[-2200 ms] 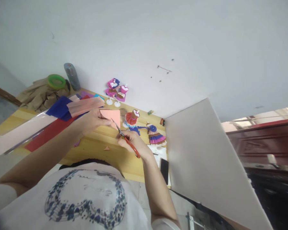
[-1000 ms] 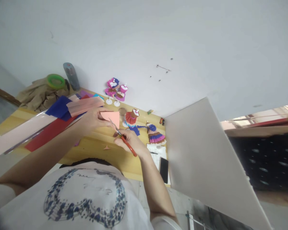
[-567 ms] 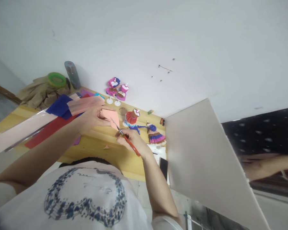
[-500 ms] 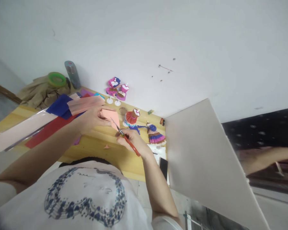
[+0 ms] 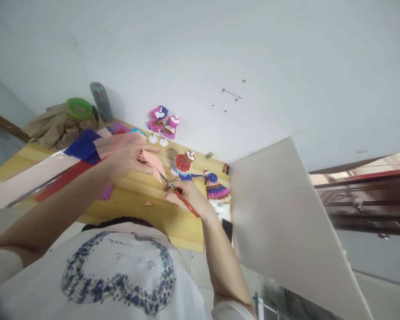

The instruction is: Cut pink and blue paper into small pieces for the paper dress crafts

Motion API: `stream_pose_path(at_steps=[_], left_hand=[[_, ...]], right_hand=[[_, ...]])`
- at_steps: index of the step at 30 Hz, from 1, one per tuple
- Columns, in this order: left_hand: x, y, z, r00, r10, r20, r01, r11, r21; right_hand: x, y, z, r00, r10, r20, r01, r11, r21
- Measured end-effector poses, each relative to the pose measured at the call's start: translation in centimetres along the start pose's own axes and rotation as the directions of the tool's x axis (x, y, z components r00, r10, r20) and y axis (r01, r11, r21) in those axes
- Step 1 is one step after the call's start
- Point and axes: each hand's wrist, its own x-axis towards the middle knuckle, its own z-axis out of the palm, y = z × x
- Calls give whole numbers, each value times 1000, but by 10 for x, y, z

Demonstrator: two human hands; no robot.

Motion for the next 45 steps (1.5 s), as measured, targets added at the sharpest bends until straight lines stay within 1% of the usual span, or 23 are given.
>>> stream_pose_path(at_steps=[6,10,16,19,22,27,34,39,45], left_hand=[[-1,1,-2,1000,-17,15,17,1000,18],[0,-2,-3,999,-8,34,8,1000,-14],[0,-1,-4,998,-26,52,29,998,-47],[-1,2,-4,998,-35,51,37,999,-33],[-2,3,-4,999,-9,50,9,1000,8],[0,-1,-6,994,87,65,-88,996,8],[0,-2,-7,996,71,58,-73,997,30],[-1,-2,-8,992,104,68,-107,994,38],[1,-4,-7,989,140,54,-140,990,-6]], right_hand=[[0,-4,-2,1000,13,-1,-13,1000,-17],[-1,-4,-2,1000,20,-16,-20,999,-35],[-2,-3,0,999,42,-27,-42,999,-8],[-2,-3,0,998,51,-26,-51,999,6],[-1,-3,0,999,44,-23,-44,999,2],[-1,-4,0,999,33,-29,-33,999,-6],[-2,1,0,1000,21,-22,-22,1000,-14],[-3,1,0,999,43,-17,-43,999,-21],[-2,-2,0,999,37,-32,-39,998,-53]])
